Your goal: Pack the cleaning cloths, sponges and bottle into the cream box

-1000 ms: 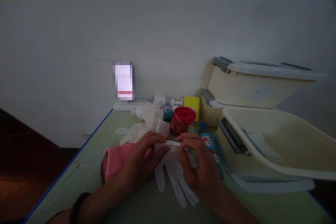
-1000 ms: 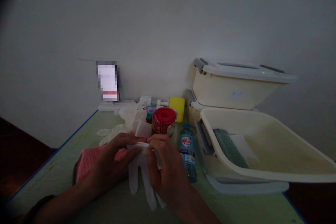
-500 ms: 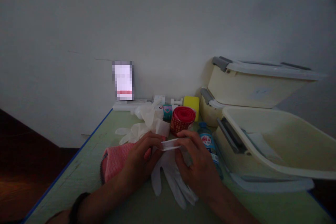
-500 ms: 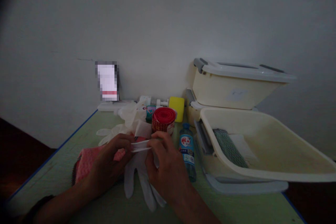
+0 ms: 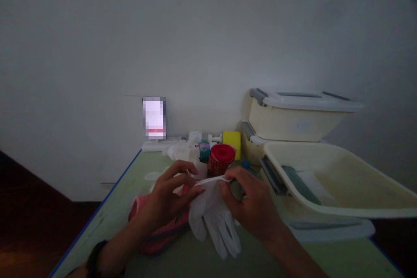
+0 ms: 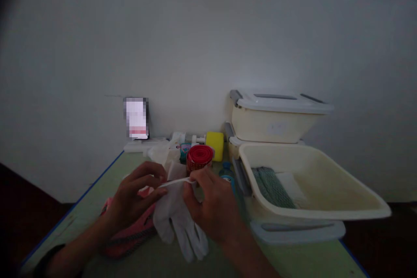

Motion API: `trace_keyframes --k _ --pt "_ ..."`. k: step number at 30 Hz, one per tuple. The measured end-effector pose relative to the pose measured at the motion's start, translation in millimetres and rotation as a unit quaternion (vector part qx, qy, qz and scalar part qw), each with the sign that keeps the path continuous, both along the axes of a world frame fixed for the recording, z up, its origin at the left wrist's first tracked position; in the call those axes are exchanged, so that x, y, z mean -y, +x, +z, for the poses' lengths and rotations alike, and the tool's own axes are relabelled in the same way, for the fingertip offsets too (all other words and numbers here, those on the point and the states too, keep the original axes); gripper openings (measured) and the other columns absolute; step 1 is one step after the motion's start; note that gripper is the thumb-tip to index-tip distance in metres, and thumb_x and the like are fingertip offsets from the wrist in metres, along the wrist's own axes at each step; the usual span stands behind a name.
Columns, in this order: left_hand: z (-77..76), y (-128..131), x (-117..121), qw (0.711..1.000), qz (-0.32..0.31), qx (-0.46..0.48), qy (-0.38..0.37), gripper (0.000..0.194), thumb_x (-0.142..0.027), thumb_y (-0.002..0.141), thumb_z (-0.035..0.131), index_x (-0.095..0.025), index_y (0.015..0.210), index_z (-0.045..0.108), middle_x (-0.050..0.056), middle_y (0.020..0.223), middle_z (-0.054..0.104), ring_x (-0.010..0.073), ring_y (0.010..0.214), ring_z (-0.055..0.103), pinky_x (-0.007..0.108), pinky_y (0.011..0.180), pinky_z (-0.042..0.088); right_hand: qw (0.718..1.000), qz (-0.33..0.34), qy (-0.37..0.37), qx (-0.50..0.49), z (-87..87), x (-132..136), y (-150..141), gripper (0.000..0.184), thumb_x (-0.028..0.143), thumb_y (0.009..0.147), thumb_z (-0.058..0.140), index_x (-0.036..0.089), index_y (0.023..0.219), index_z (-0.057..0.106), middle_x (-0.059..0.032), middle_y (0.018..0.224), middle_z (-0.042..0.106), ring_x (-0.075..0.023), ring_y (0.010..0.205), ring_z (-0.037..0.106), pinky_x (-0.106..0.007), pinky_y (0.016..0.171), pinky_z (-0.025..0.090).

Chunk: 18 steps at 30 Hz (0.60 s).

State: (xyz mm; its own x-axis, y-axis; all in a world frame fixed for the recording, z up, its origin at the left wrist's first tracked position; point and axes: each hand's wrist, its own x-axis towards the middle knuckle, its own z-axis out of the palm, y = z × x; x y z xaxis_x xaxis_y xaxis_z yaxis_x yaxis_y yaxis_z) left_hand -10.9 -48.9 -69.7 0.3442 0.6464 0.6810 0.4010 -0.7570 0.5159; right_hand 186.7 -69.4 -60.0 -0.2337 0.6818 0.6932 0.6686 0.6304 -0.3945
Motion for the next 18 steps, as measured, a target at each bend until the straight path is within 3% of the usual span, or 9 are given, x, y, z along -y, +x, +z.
trace_keyframes --k 2,5,7,9,11,14,16,18 --pt "26.8 2.2 -7.8 0.999 -0.015 0.026 -0.029 0.016 -0.022 0.076 0.065 -0.018 0.062 0.057 0.005 0.084 0.060 0.0156 0.076 0.056 0.028 0.069 0.047 1.000 -0.003 -0.019 -0.016 24.5 -7.8 -2.5 0.003 0.020 0.080 0.053 0.019 0.077 0.053 -0.0005 0.069 0.060 -0.0135 0.062 0.057 -0.024 0.056 0.042" --pt "67.0 5.2 -23.9 0.974 -0.083 0.134 -0.161 0.033 -0.037 0.078 0.061 -0.019 0.053 0.049 0.003 0.068 0.055 0.0135 0.062 0.052 0.025 0.055 0.044 0.997 -0.005 -0.068 -0.026 64.1 -24.2 -6.6 0.006 0.020 0.079 0.054 0.018 0.074 0.055 -0.0014 0.073 0.059 -0.0139 0.066 0.056 -0.026 0.060 0.042" --pt "85.4 5.5 -33.4 0.948 -0.129 0.208 -0.205 0.040 -0.047 0.073 0.064 -0.019 0.051 0.045 -0.001 0.059 0.049 0.0110 0.051 0.045 0.023 0.045 0.038 0.992 0.042 -0.093 -0.079 83.5 -34.8 -6.6 0.007 0.022 0.078 0.055 0.018 0.073 0.055 -0.0008 0.072 0.058 -0.0129 0.064 0.054 -0.026 0.061 0.043" --pt "94.7 4.8 -38.9 0.923 -0.174 0.242 -0.244 0.043 -0.053 0.067 0.066 -0.020 0.052 0.042 -0.004 0.052 0.042 0.0090 0.044 0.037 0.021 0.039 0.030 0.975 0.111 -0.109 -0.157 93.4 -42.2 -3.3 0.010 0.025 0.078 0.055 0.018 0.070 0.053 -0.0003 0.074 0.056 -0.0121 0.066 0.053 -0.025 0.060 0.043" --pt "97.7 4.0 -39.5 0.908 -0.218 0.195 -0.301 0.041 -0.054 0.066 0.067 -0.021 0.056 0.045 -0.005 0.050 0.040 0.0080 0.041 0.032 0.021 0.038 0.025 0.951 0.179 -0.113 -0.226 95.3 -45.7 2.0 0.013 0.024 0.076 0.055 0.019 0.064 0.050 0.0001 0.075 0.053 -0.0114 0.066 0.050 -0.024 0.059 0.042" --pt "101.1 3.5 -34.6 0.893 -0.254 0.037 -0.370 0.028 -0.043 0.073 0.064 -0.020 0.063 0.052 -0.004 0.055 0.043 0.0095 0.047 0.036 0.022 0.043 0.028 0.911 0.250 -0.163 -0.286 91.7 -45.0 8.5 0.022 0.026 0.077 0.053 0.019 0.057 0.049 0.0016 0.066 0.050 -0.0093 0.055 0.044 -0.022 0.048 0.036" --pt "105.3 2.1 -31.2 0.891 -0.266 -0.040 -0.365 0.017 -0.032 0.077 0.059 -0.020 0.066 0.055 -0.003 0.059 0.044 0.0114 0.054 0.039 0.024 0.049 0.032 0.894 0.254 -0.240 -0.279 89.5 -42.4 8.4 0.027 0.033 0.082 0.050 0.019 0.060 0.050 0.0039 0.056 0.044 -0.0076 0.044 0.037 -0.020 0.039 0.029" --pt "109.2 -1.4 -29.9 0.897 -0.266 -0.088 -0.341 0.013 -0.027 0.078 0.056 -0.021 0.066 0.056 -0.003 0.060 0.044 0.0129 0.057 0.039 0.026 0.054 0.034 0.899 0.227 -0.283 -0.244 88.5 -40.2 4.2 0.031 0.041 0.086 0.047 0.019 0.063 0.049 0.0058 0.052 0.038 -0.0071 0.041 0.033 -0.019 0.036 0.026"
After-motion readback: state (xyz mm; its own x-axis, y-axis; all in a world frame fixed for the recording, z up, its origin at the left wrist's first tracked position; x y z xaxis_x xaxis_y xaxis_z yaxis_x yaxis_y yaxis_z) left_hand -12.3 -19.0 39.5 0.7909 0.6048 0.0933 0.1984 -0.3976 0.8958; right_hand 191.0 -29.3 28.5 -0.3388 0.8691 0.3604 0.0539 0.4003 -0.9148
